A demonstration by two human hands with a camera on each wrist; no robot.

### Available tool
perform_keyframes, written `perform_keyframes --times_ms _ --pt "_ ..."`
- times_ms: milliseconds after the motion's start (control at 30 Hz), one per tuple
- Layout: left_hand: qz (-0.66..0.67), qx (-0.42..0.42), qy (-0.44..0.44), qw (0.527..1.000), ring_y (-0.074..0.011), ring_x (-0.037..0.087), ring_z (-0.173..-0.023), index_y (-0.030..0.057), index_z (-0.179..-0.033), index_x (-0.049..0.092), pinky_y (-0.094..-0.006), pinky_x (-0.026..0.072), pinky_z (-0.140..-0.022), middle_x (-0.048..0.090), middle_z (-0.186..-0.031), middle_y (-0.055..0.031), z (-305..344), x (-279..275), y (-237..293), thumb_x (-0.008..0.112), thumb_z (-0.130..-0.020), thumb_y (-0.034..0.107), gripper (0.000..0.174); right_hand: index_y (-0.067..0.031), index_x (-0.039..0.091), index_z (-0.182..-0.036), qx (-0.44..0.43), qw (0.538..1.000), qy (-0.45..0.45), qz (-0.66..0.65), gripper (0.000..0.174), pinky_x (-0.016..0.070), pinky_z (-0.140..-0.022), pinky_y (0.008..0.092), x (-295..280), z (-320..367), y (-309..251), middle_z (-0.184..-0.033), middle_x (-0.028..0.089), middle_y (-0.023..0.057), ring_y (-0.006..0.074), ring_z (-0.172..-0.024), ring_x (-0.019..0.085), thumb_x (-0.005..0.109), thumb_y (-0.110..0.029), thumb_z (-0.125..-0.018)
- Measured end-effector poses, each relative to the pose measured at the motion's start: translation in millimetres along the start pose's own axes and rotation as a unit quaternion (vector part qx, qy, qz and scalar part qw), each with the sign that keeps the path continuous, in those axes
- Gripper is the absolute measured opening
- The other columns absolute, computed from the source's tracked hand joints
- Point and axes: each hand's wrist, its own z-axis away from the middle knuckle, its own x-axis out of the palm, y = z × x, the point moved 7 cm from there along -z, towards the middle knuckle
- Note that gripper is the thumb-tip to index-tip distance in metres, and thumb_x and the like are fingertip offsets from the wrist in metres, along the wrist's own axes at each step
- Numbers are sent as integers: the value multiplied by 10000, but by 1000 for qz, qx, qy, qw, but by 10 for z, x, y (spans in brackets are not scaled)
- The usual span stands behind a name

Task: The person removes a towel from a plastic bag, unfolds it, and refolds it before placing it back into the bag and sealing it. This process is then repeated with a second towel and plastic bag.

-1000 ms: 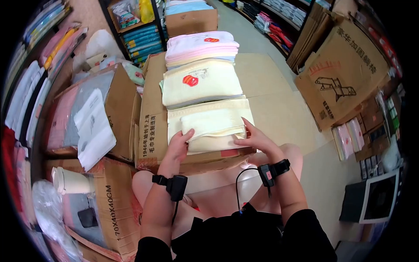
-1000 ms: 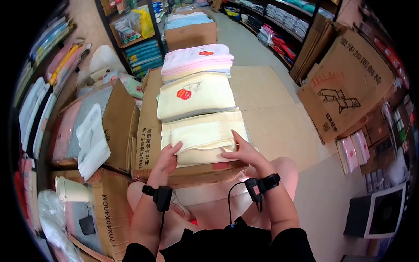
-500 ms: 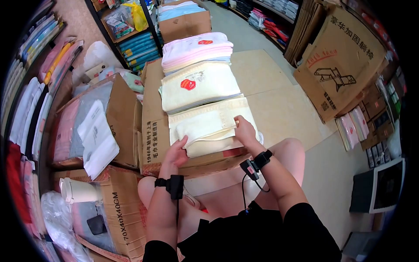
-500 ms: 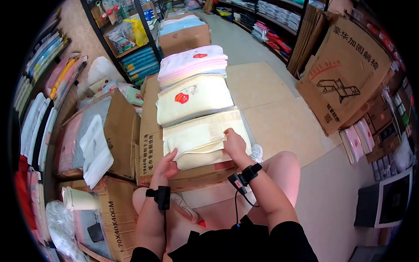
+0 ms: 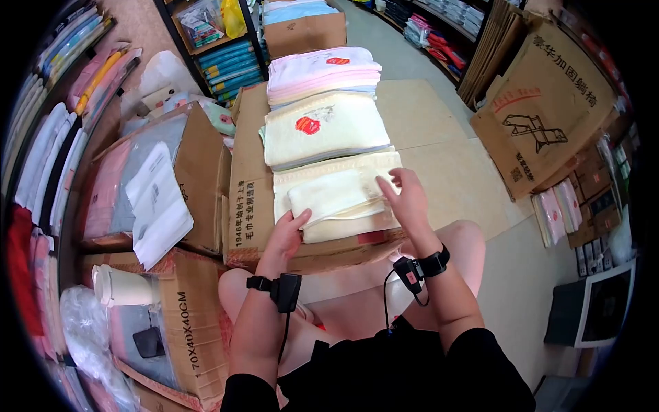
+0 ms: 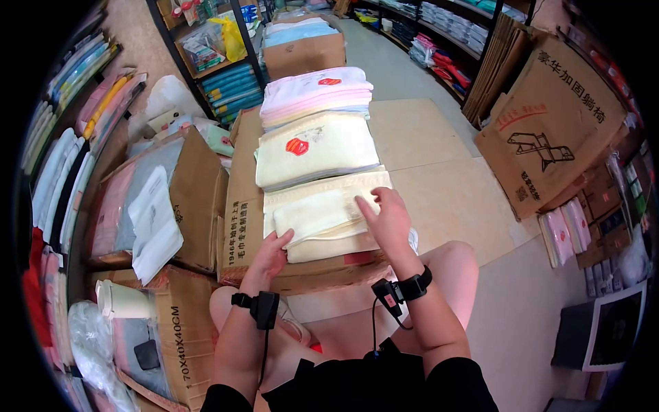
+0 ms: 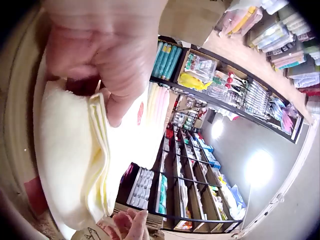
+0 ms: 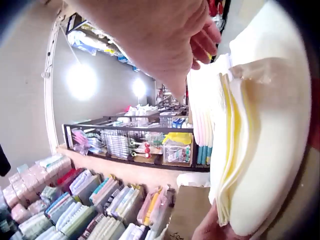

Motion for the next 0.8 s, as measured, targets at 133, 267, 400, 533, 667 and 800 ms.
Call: perform_keyframes --times_ms 133,267,400,533,667,800 --pt "-151 99 -32 983 -153 539 -988 -24 -1122 500 -303 439 -817 568 -1089 -95 65 194 291 600 -830 166 363 -7 468 -1163 -356 931 -44 66 614 376 -916 402 130 281 -618 -1193 472 202 347 -1091 457 685 -355 -706" --pt "-310 186 -68 930 -187 563 -940 -1 -1061 533 -304 440 -792 596 -1016 -89 498 759 905 604 -801 124 296 -25 379 -1261 -404 908 -110 8 752 330 -974 391 4 336 -1016 -1276 412 202 330 -1186 395 729 -329 -670" --pt "-590 370 -142 704 -284 562 -877 54 -1031 558 -331 439 -782 581 -961 -138 1069 1427 1365 653 -715 83 332 -19 386 -1268 -251 890 -340 -169 738 390 -914 300 -60 400 -1179 -1238 482 101 179 -1107 473 766 -102 -641" --pt "-539 481 -55 689 -348 490 -999 39 -1004 552 -377 407 -856 494 -1103 -155 1252 1520 1426 675 -656 75 371 -38 526 -1151 -97 840 -436 -307 512 413 -863 269 151 533 -899 -1060 586 28 118 -970 529 739 -102 -689" --pt "-444 488 139 738 -308 436 -1096 26 -1205 410 -370 394 -889 410 -1225 -152 1330 1228 1371 719 -661 105 631 -30 519 -1151 -27 838 -380 -392 507 417 -863 275 238 624 -654 -1065 583 38 135 -976 533 722 -77 -689" --pt "-76 205 -75 973 -166 481 -1066 13 -1235 384 -293 403 -889 486 -1173 -99 1047 982 847 712 -722 117 617 -17 464 -1201 46 792 -355 -494 591 399 -897 292 208 629 -591 -1123 550 64 150 -1031 506 721 -68 -670"
